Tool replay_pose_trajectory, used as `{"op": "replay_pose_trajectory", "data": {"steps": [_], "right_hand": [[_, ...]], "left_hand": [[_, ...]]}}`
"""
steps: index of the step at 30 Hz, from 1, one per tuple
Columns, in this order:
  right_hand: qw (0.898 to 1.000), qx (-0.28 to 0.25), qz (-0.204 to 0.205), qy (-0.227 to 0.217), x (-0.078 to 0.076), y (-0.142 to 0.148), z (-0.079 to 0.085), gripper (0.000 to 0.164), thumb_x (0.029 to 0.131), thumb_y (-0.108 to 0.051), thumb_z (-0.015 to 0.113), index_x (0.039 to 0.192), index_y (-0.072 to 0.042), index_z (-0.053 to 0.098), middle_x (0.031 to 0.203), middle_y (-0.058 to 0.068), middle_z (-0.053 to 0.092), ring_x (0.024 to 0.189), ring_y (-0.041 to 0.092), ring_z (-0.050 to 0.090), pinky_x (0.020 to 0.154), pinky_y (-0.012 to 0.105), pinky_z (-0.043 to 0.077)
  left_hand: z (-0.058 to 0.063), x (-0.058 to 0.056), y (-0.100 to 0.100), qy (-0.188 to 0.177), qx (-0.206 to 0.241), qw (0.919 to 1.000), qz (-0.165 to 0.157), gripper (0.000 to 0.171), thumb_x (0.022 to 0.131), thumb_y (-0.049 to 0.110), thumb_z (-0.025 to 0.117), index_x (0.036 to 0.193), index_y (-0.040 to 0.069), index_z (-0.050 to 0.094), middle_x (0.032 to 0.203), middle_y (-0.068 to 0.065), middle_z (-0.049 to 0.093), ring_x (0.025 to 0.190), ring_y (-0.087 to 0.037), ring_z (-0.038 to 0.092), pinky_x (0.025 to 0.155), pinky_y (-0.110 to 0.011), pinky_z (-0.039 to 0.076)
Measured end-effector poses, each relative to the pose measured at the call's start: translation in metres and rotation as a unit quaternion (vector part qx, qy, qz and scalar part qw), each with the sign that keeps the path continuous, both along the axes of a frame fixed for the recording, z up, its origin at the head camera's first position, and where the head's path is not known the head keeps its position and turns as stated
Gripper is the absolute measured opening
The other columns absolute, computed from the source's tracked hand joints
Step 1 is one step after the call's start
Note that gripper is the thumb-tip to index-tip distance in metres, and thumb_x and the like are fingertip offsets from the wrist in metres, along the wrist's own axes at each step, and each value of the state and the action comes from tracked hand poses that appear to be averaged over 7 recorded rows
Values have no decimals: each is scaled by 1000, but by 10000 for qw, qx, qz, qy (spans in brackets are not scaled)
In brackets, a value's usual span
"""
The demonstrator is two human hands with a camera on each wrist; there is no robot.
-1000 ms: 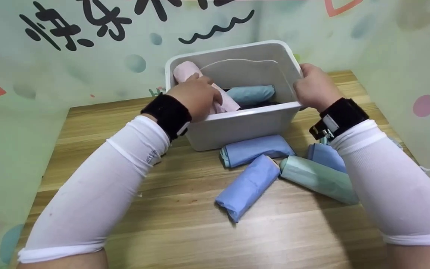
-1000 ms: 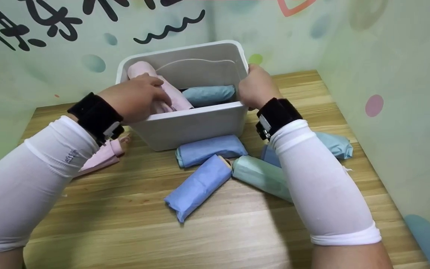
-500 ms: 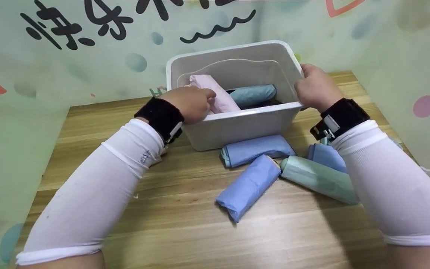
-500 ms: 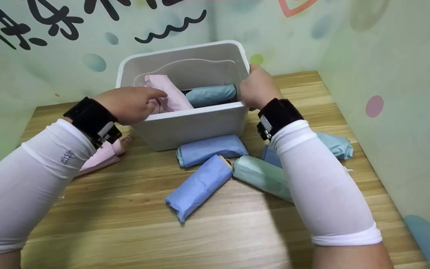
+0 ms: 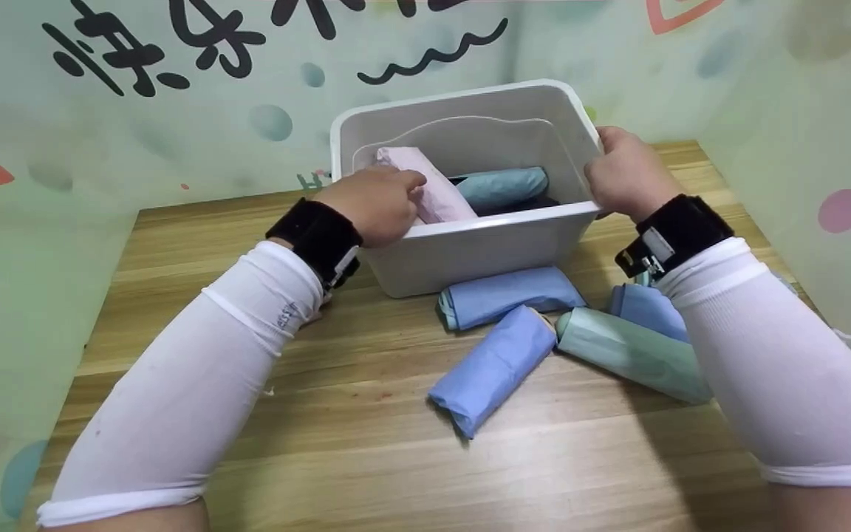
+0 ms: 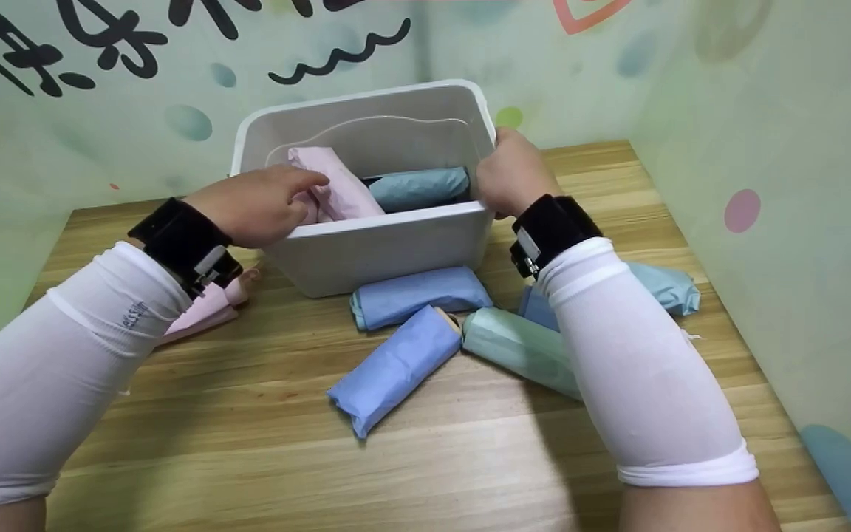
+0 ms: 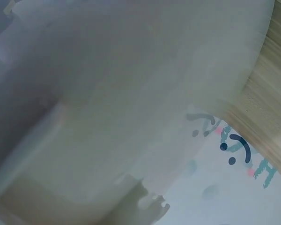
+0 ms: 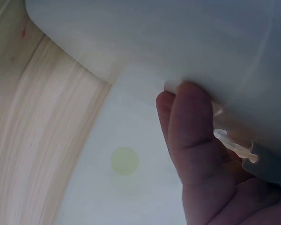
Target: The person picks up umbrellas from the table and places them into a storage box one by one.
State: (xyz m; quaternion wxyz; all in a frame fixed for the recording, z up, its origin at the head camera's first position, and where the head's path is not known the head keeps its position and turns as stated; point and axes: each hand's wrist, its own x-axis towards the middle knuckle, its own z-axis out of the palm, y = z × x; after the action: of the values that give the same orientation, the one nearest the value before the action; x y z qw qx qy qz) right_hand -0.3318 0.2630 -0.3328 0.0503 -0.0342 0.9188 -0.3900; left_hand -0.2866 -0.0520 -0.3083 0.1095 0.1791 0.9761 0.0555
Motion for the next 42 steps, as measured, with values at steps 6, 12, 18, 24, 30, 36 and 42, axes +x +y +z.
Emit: {"op": "replay_pose_trajectory", "data": {"steps": [6, 12, 18, 24, 30, 36, 42], "right_hand": [[10000, -24, 13, -10, 1, 0, 1, 67, 98, -5, 36, 165, -6, 31, 153, 23, 53, 125, 38, 56, 84, 42, 60], [10000, -20, 10, 32, 0, 1, 0, 67, 96, -5, 37, 164, -5, 33, 151, 23, 54, 123, 38, 56, 76, 37, 60], [9999, -74, 64, 59, -1, 2, -1, 67, 96, -4, 37, 163, -4, 33, 149, 25, 54, 120, 38, 58, 72, 32, 58], [10000, -12, 34, 34, 0, 1, -1, 66, 98, -6, 36, 165, -5, 31, 152, 24, 53, 125, 38, 57, 91, 47, 59], [10000, -19, 25, 35, 1, 1, -1, 66, 99, -7, 36, 165, -5, 31, 154, 24, 52, 128, 39, 55, 103, 55, 54], [9999, -88, 19, -43, 1, 0, 0, 67, 98, -5, 37, 164, -5, 31, 151, 24, 53, 124, 38, 56, 75, 36, 62], [10000, -47, 32, -24, 1, -1, 0, 66, 98, -5, 36, 164, -5, 32, 151, 24, 53, 124, 38, 56, 84, 41, 62]], "left_hand": [[-2, 1, -1, 219, 175, 9995, 117, 58, 108, 29, 33, 163, 12, 39, 168, -15, 38, 160, -32, 27, 132, -46, 23], [-6, 1, -6, 571, 544, 9968, 126, 60, 102, 22, 37, 160, 8, 42, 167, -14, 41, 159, -30, 29, 133, -44, 21], [-7, 5, -22, 1076, 921, 9896, 262, 59, 104, 28, 41, 159, 10, 44, 166, -13, 41, 159, -33, 26, 133, -51, 19], [-7, 11, -43, 1290, 1328, 9815, 498, 58, 110, 40, 42, 161, 12, 43, 168, -14, 38, 162, -35, 22, 134, -50, 12], [-8, 19, -67, 1442, 1655, 9735, 634, 58, 110, 40, 41, 160, 10, 42, 167, -14, 40, 161, -34, 25, 134, -49, 14], [-12, 28, -89, 1380, 1863, 9692, 835, 60, 111, 41, 38, 162, 9, 39, 168, -14, 38, 159, -34, 28, 134, -50, 15], [-21, 36, -111, 1114, 1724, 9733, 1023, 67, 111, 47, 38, 165, 7, 31, 171, -19, 31, 162, -38, 19, 135, -51, 6]]}}
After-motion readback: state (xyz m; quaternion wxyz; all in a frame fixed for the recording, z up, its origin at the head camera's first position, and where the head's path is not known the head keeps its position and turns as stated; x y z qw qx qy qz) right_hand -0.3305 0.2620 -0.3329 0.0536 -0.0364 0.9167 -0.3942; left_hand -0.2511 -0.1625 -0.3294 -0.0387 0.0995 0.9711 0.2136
